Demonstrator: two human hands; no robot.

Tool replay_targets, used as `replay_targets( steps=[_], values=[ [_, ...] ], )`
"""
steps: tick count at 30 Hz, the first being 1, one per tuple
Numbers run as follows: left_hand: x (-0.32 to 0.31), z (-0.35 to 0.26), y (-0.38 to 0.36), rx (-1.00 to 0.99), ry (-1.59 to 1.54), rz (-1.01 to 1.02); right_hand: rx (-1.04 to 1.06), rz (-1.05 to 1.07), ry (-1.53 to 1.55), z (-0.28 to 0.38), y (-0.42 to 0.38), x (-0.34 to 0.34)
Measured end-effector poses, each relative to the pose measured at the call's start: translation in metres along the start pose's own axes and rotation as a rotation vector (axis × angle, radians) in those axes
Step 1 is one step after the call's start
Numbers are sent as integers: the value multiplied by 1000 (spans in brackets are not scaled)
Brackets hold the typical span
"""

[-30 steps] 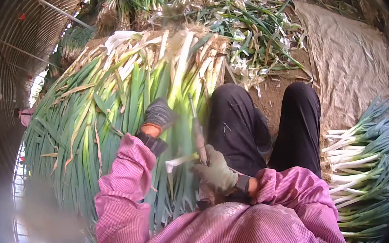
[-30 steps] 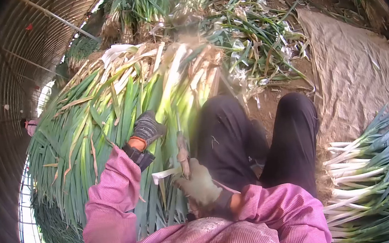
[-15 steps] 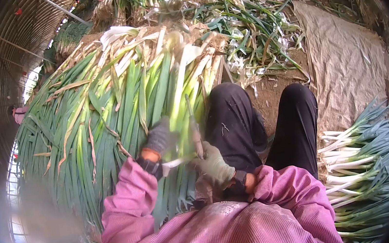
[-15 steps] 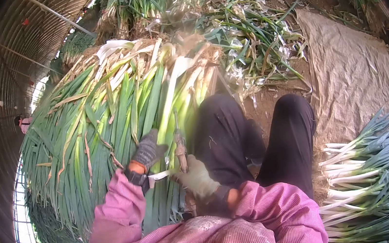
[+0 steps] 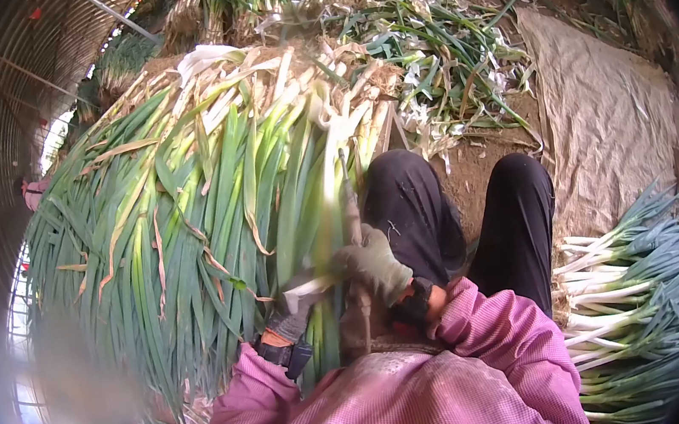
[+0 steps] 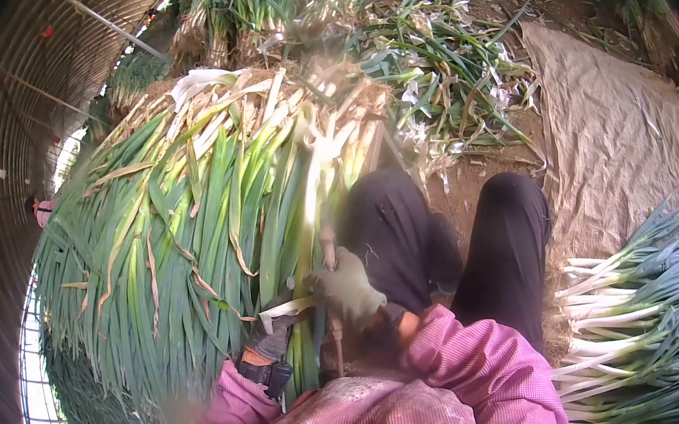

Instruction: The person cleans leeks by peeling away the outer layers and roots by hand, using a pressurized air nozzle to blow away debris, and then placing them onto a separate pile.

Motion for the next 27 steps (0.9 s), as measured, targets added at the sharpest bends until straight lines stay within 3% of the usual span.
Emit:
replay_targets(
  steps=[1, 3, 5, 7, 9, 10, 13, 14, 16, 17, 19, 21, 23, 24, 27],
  values=[
    [6, 12, 2, 35, -36, -6, -17, -2, 15, 1, 9, 2],
    [22, 30, 1, 13, 182, -72, -5, 1, 33, 6, 14, 6],
    [-14, -2, 0, 119, 168, 80, 48, 13, 31, 16, 11, 7],
    [-39, -20, 1, 62, 95, 158, 139, -60, 17, 37, -5, 14],
    [-49, -30, -6, -146, -32, 153, 255, -121, -56, 40, -12, 20],
    [-46, -33, 6, -313, 287, 23, 331, -145, -118, 38, -11, 22],
    [-63, -3, 27, -968, 1318, 225, 168, -146, 67, 23, -10, 19],
    [-63, 1, 41, -831, 1415, 219, 74, -140, 114, 19, -13, 16],
    [-51, -44, 53, -987, 1141, 180, -22, -94, 236, 8, -17, 10],
    [-42, -64, 58, -1051, 998, 164, 95, -143, 30, 6, -17, 15],
    [-42, -124, 64, -1287, 1874, -343, 110, -94, -246, -10, -18, 8],
    [12, -138, 121, -964, 2045, -561, 134, 62, -143, -5, -29, -11],
    [57, -156, 161, -728, 1749, -818, 57, 179, -151, 6, -43, -25],
    [69, -153, 182, -623, 1732, -764, -27, 168, -163, 7, -46, -24],
    [86, -151, 227, -335, 1682, -590, -28, 155, -91, 13, -46, -23]
  ],
)
Point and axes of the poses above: each hand's wrist, its own y-axis towards the middle knuckle, its own x-axis out of the back of the hand, z = x × y, the point moved 9 cm from there along y, towards the middle knuckle, and after that the axes turned 12 degrees about -z, right-handed, at the moved point
